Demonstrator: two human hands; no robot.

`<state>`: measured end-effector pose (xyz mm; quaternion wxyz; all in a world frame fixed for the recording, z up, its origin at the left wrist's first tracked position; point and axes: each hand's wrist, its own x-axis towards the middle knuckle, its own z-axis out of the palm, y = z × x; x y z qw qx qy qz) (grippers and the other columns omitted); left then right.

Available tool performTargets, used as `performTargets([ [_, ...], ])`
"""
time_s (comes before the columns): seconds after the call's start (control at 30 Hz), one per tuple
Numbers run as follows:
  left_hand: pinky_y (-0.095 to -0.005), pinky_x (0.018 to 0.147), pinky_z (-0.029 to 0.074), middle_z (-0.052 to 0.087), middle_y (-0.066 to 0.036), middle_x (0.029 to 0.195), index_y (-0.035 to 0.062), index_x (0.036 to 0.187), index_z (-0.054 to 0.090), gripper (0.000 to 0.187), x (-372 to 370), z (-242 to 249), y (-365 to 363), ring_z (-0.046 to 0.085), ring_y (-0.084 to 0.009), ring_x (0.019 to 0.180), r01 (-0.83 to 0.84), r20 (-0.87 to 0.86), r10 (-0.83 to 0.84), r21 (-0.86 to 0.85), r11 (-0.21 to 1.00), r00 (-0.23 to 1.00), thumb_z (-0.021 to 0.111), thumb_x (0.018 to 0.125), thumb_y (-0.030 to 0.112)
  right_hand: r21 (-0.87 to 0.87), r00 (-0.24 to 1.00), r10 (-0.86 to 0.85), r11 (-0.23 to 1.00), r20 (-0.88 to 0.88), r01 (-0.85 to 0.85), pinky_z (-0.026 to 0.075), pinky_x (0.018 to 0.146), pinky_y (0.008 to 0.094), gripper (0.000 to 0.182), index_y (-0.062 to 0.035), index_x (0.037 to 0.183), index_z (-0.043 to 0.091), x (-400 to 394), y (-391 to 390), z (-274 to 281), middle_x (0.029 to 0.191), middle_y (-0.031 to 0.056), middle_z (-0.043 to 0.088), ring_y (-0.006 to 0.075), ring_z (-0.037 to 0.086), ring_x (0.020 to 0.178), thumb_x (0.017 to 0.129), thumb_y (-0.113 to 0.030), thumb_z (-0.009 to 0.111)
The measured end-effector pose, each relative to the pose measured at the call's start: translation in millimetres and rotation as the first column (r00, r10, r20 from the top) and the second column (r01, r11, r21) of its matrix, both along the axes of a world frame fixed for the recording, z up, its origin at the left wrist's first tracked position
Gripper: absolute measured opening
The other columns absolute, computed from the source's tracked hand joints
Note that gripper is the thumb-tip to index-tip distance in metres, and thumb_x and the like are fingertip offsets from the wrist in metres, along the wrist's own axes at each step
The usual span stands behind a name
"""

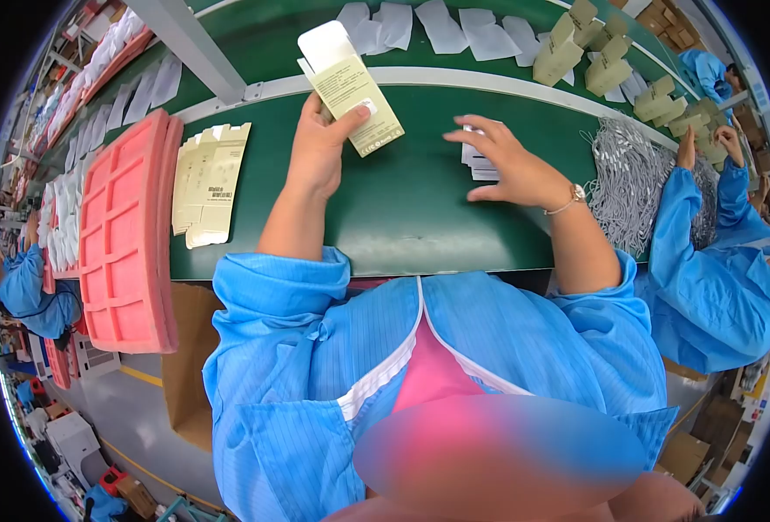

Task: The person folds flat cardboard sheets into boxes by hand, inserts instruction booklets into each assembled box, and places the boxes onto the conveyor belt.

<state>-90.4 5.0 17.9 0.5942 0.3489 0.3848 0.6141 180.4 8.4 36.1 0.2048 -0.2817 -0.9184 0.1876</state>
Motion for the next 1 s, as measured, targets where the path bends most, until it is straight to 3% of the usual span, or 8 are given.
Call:
performTargets([
  [0.07,-0.0358,0.097,0.042,0.052,-0.014,0.124,0.0003,0.131,0.037,0.064,-4,0,1,0.053,-0.0225,0.113,0.015,-0.089,-0.012,0.039,0.999,0.996,0.071,0.077,0.004,-0.12,0.979,-0.082,0.987,0.184,0.105,0.039,0.098,0.0362,0.054,-0.009,0.117,0.053,22,5,-19,0.129,0.0092,0.048,0.0293,0.045,0.118,0.069,-0.017,0.077],
  [0.37,-0.0339,0.097,0.042,0.053,-0.014,0.122,-0.0004,0.132,0.036,0.069,7,-3,-4,0.053,-0.0228,0.113,0.155,-0.191,-0.143,0.049,0.987,0.971,0.073,0.075,0.005,-0.312,0.973,-0.108,0.935,0.204,0.169,0.046,0.086,0.0314,0.015,-0.0017,0.095,0.062,46,28,-8,0.103,0.0095,0.063,0.0264,0.059,0.095,0.081,-0.006,0.065],
  [0.4,-0.0337,0.096,0.042,0.053,-0.014,0.122,0.0002,0.132,0.036,0.069,9,-4,-5,0.053,-0.0229,0.113,0.193,-0.245,-0.172,0.064,0.979,0.954,0.073,0.074,0.005,-0.304,0.982,-0.139,0.948,-0.125,0.095,0.047,0.084,0.0326,0.014,-0.0023,0.095,0.062,35,21,6,0.1,0.0092,0.063,0.0261,0.059,0.091,0.081,-0.007,0.064],
  [0.47,-0.0335,0.095,0.043,0.053,-0.014,0.122,0.0014,0.132,0.037,0.069,15,-5,-7,0.054,-0.0232,0.111,0.266,-0.351,-0.221,0.085,0.96,0.91,0.073,0.073,0.005,-0.223,0.692,-0.14,0.974,-0.708,-0.031,0.049,0.08,0.0348,0.013,-0.0036,0.095,0.064,12,10,26,0.094,0.0087,0.064,0.0255,0.06,0.084,0.082,-0.008,0.063],
  [0.63,-0.0337,0.093,0.044,0.054,-0.013,0.12,0.0043,0.132,0.039,0.069,21,-13,-12,0.056,-0.0246,0.109,0.429,-0.468,-0.324,0.135,0.893,0.822,0.073,0.073,0.005,0.079,0.901,-0.029,0.994,-0.432,0.071,0.045,0.085,0.038,0.014,-0.0035,0.094,0.064,-22,21,26,0.097,0.0073,0.063,0.0257,0.059,0.09,0.083,-0.011,0.062],
  [0.77,-0.0342,0.091,0.045,0.054,-0.015,0.12,0.0061,0.133,0.039,0.07,19,-10,-17,0.057,-0.0278,0.106,0.36,-0.683,-0.125,0.213,0.908,0.719,0.074,0.073,0.009,0.338,0.986,-0.005,0.939,-0.166,0.062,0.043,0.09,0.0404,0.014,-0.0034,0.094,0.064,-54,28,32,0.099,0.0063,0.063,0.0259,0.057,0.094,0.084,-0.013,0.062],
  [0.9,-0.0393,0.094,0.041,0.051,-0.017,0.125,0.0095,0.135,0.038,0.074,10,3,-18,0.053,-0.0317,0.111,0.164,-0.832,0.122,0.247,0.955,0.541,0.077,0.072,0.02,0.439,0.989,-0.043,0.893,-0.143,0.102,0.039,0.095,0.0397,0.015,-0.0019,0.091,0.063,-75,27,30,0.105,0.0076,0.061,0.0261,0.055,0.099,0.084,-0.014,0.062],
  [1.0,-0.0452,0.097,0.038,0.046,-0.019,0.131,0.0084,0.136,0.036,0.081,-42,-6,-5,0.044,-0.037,0.121,0.086,-0.83,0.556,0.551,0.83,-0.045,0.078,0.071,0.032,0.414,0.941,-0.176,0.864,-0.288,0.288,0.042,0.091,0.0382,0.018,0.0,0.091,0.062,-54,79,16,0.109,0.0101,0.058,0.0287,0.056,0.098,0.083,-0.016,0.064],
])
